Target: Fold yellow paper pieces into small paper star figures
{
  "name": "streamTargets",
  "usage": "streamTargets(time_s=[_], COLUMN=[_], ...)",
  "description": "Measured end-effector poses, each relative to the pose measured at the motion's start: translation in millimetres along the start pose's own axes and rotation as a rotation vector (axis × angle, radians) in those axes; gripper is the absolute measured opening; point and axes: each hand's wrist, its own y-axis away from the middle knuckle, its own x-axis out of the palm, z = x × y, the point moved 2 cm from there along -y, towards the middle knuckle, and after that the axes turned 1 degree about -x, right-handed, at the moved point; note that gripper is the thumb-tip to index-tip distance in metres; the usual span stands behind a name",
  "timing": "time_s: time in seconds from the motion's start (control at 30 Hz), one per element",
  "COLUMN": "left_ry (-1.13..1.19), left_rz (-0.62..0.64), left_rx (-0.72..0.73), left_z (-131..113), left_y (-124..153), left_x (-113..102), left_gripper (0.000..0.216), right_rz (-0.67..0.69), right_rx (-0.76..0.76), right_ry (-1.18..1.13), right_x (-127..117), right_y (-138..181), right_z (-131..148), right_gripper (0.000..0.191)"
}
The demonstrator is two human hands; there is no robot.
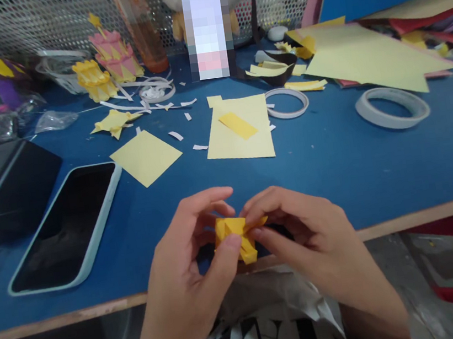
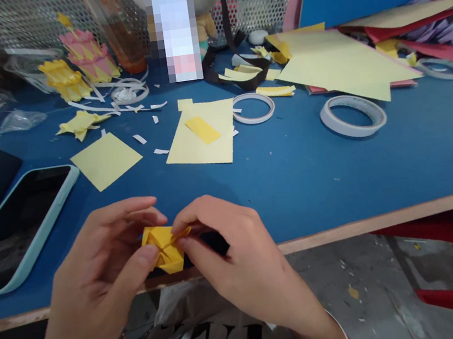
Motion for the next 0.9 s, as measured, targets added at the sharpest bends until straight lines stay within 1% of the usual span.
streamTargets(time_s=[0.07, 0.1, 0.13, 0.2, 0.27, 0.33, 0.4, 0.53, 0.6, 0.67, 0.73, 0.9], left_ry=[0.031, 0.025, -0.006, -0.118, -0.219, -0.232, -0.196, -0.152, -0.161, -0.188, -0.207, -0.212], left_rz=[-0.047, -0.046, -0.034, 0.004, 0.025, 0.011, -0.013, -0.056, -0.096, -0.109, -0.109, -0.054], left_rx=[0.082, 0.140, 0.205, 0.324, 0.383, 0.369, 0.338, 0.263, 0.219, 0.194, 0.197, 0.277], left_z=[-1, -2, -3, -6, -8, -9, -8, -8, -9, -10, -11, -9], left_y=[3, 5, 6, 8, 7, 6, 5, 6, 7, 8, 9, 8], left_x=[-1, -1, 0, 2, 4, 4, 4, 4, 3, 3, 3, 1], left_gripper=[0.034, 0.037, 0.040, 0.037, 0.035, 0.033, 0.026, 0.018, 0.017, 0.017, 0.019, 0.022], right_rz=[-0.056, -0.076, -0.086, -0.088, -0.072, -0.054, -0.034, 0.013, 0.036, 0.052, 0.059, 0.068], right_rx=[0.047, 0.066, 0.085, 0.114, 0.138, 0.163, 0.191, 0.244, 0.260, 0.264, 0.262, 0.283], right_ry=[-0.024, -0.038, -0.056, -0.109, -0.181, -0.237, -0.272, -0.378, -0.434, -0.464, -0.471, -0.495], right_x=[0, 0, 0, 0, 0, 0, -1, -3, -4, -5, -6, -7], right_y=[0, -1, -1, -2, -3, -3, -2, -2, -2, -2, -2, 0], right_z=[0, 1, 2, 2, 2, 2, 1, 1, 1, 1, 0, -2], right_gripper=[0.015, 0.015, 0.014, 0.012, 0.011, 0.011, 0.010, 0.005, 0.009, 0.013, 0.015, 0.012])
